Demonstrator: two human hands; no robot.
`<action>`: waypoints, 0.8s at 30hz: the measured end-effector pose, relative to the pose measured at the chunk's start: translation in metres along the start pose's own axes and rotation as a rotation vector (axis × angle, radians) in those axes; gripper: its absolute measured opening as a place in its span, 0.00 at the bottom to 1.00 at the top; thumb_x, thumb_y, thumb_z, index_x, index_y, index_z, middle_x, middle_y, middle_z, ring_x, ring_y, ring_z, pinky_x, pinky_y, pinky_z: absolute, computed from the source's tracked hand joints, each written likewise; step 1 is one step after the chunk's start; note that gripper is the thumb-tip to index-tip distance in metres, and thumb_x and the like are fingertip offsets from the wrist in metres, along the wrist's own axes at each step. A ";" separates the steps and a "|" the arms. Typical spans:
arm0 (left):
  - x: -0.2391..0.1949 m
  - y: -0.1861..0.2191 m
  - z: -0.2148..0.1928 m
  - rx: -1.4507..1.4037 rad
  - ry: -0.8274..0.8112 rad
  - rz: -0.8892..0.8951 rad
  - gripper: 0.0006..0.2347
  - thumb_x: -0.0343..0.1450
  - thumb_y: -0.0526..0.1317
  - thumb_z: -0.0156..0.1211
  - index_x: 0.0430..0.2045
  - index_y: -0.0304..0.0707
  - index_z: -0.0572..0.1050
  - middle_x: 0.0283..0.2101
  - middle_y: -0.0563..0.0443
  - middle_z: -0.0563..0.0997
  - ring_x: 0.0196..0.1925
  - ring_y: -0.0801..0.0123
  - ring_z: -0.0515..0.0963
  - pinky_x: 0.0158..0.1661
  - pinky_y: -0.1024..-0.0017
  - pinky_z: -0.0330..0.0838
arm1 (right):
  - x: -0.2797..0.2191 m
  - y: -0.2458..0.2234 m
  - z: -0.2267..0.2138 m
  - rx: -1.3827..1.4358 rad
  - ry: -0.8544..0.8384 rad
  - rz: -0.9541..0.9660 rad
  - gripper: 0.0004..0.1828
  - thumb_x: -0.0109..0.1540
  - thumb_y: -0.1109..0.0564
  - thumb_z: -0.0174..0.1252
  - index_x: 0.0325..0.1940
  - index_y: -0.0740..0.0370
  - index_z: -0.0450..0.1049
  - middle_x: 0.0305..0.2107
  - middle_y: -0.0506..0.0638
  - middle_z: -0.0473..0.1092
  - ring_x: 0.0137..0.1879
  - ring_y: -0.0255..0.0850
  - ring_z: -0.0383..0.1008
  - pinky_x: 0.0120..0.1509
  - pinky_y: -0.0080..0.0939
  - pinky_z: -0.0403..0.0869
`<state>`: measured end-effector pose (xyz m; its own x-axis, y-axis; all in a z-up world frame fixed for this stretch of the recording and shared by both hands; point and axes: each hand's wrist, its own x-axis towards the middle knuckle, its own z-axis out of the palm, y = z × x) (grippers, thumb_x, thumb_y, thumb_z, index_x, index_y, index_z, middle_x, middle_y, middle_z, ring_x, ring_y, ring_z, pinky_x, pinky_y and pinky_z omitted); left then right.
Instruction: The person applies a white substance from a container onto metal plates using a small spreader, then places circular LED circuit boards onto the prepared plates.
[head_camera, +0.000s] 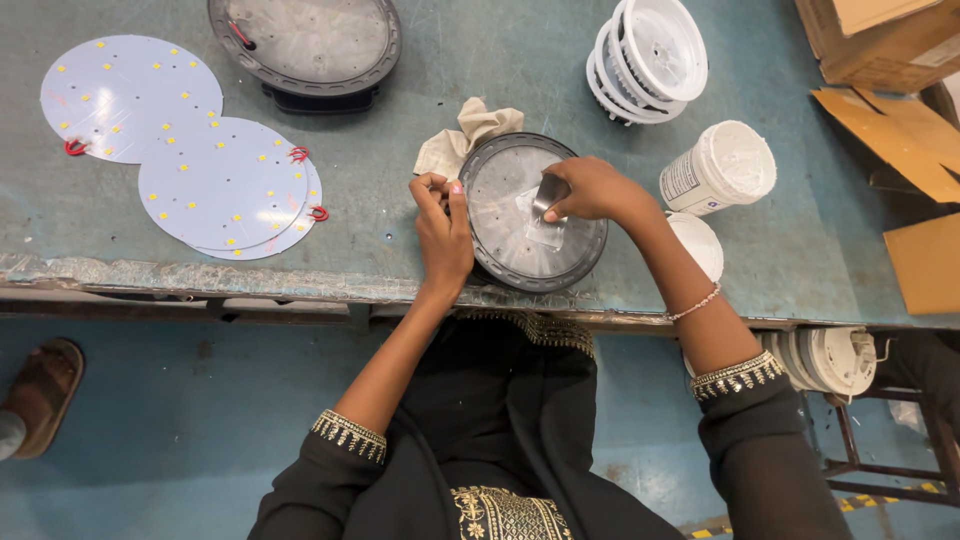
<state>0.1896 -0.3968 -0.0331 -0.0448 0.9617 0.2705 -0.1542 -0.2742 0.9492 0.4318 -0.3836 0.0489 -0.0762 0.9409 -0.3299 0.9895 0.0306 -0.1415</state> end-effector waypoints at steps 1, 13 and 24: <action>0.000 0.000 0.000 -0.005 -0.001 -0.007 0.09 0.80 0.40 0.46 0.44 0.31 0.60 0.29 0.44 0.73 0.31 0.67 0.71 0.37 0.64 0.67 | 0.001 0.000 0.001 -0.019 -0.004 0.016 0.44 0.45 0.45 0.76 0.62 0.61 0.73 0.49 0.60 0.76 0.56 0.56 0.75 0.60 0.52 0.69; -0.001 -0.005 0.000 -0.022 -0.018 -0.031 0.09 0.81 0.40 0.46 0.45 0.31 0.60 0.30 0.45 0.73 0.31 0.69 0.71 0.36 0.65 0.66 | 0.018 -0.016 -0.017 -0.228 0.041 0.081 0.42 0.44 0.44 0.77 0.61 0.51 0.76 0.49 0.52 0.77 0.58 0.50 0.74 0.68 0.60 0.56; 0.002 -0.015 0.000 0.003 -0.014 0.002 0.10 0.80 0.40 0.48 0.46 0.30 0.63 0.34 0.43 0.75 0.33 0.66 0.73 0.36 0.64 0.69 | -0.032 0.027 -0.053 0.127 0.392 -0.195 0.22 0.49 0.56 0.75 0.45 0.63 0.81 0.35 0.56 0.78 0.40 0.49 0.80 0.46 0.46 0.74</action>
<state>0.1918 -0.3909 -0.0470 -0.0313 0.9610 0.2748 -0.1513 -0.2763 0.9491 0.4677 -0.3947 0.1046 -0.1832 0.9791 0.0887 0.9366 0.2012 -0.2869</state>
